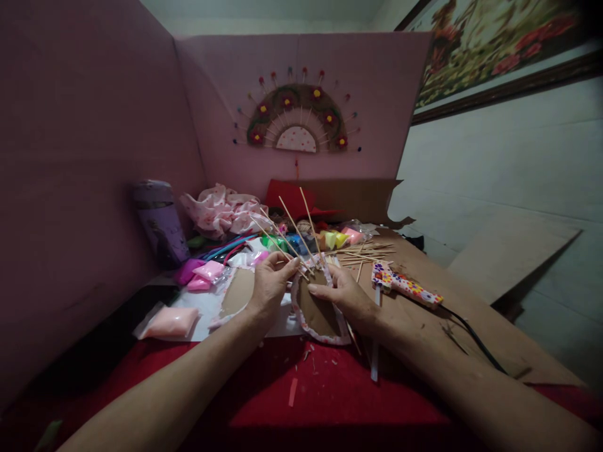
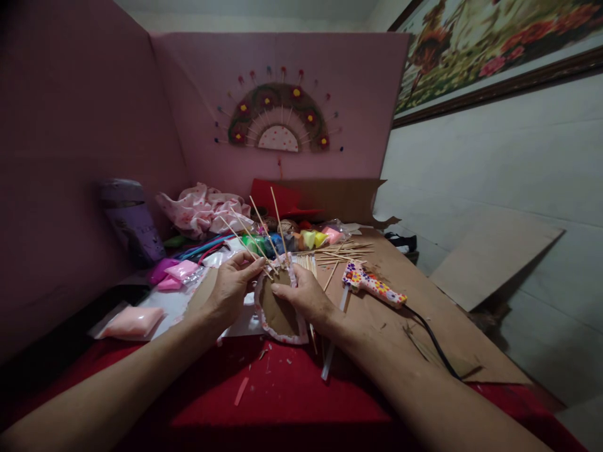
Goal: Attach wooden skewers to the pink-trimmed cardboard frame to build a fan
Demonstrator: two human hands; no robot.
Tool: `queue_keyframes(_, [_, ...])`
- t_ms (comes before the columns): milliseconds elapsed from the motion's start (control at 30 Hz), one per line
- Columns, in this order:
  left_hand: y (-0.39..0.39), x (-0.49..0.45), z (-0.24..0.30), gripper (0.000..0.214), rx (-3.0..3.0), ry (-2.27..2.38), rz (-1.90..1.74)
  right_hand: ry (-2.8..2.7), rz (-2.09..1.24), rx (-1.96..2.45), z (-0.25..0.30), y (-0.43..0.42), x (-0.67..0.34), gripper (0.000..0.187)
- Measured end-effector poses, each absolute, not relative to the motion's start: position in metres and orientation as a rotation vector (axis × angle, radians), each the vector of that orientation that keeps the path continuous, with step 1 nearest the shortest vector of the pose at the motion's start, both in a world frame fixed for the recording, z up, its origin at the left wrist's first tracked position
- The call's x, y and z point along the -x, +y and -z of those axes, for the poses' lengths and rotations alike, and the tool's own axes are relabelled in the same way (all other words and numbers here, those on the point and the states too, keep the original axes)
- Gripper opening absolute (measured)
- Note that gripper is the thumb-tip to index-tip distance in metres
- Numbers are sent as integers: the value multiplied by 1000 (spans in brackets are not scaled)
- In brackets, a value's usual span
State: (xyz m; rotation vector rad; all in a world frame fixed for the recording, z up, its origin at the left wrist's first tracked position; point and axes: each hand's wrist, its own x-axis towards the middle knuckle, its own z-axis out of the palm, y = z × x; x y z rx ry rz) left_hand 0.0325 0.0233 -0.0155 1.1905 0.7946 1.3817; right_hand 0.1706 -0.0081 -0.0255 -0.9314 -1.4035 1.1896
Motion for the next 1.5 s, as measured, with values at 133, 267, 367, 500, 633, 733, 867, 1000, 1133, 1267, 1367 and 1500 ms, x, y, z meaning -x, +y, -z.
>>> queue_keyframes(133, [23,-32,15,31,-1197,807,-1367,-1412,-1188,931,26,-8,-171,32])
queue_keyframes(267, [22,-32,14,30,-1203,840,-1355,-1420,-1200,940,27,-8,-172,33])
queue_keyframes(367, [21,-32,13,29,-1209,853,-1353,-1424,-1201,961,27,-7,-172,33])
queue_keyframes(500, [21,-32,13,29,-1210,861,-1363,-1441,-1203,963,28,-7,-171,31])
queue_keyframes(633, [22,-31,14,29,-1216,867,-1349,-1456,-1209,955,27,-9,-171,33])
queue_keyframes(733, [22,-31,14,29,-1213,880,-1343,-1477,-1194,963,27,-10,-171,35])
queue_keyframes(867, [23,-31,16,29,-1205,870,-1348,-1497,-1179,986,27,-11,-171,33])
queue_keyframes(1000, [25,-30,17,30,-1214,854,-1348,-1506,-1176,1006,25,-12,-170,32])
queue_keyframes(1133, [25,-30,17,29,-1216,831,-1344,-1508,-1146,1014,25,-11,-171,34])
queue_keyframes(1267, [24,-30,16,31,-1201,819,-1359,-1505,-1130,1003,27,-10,-171,33])
queue_keyframes(1367, [24,-31,16,32,-1200,821,-1366,-1505,-1129,991,26,-10,-171,33])
queue_keyframes(1500, [24,-31,17,31,-1207,799,-1379,-1497,-1126,988,25,-10,-170,32])
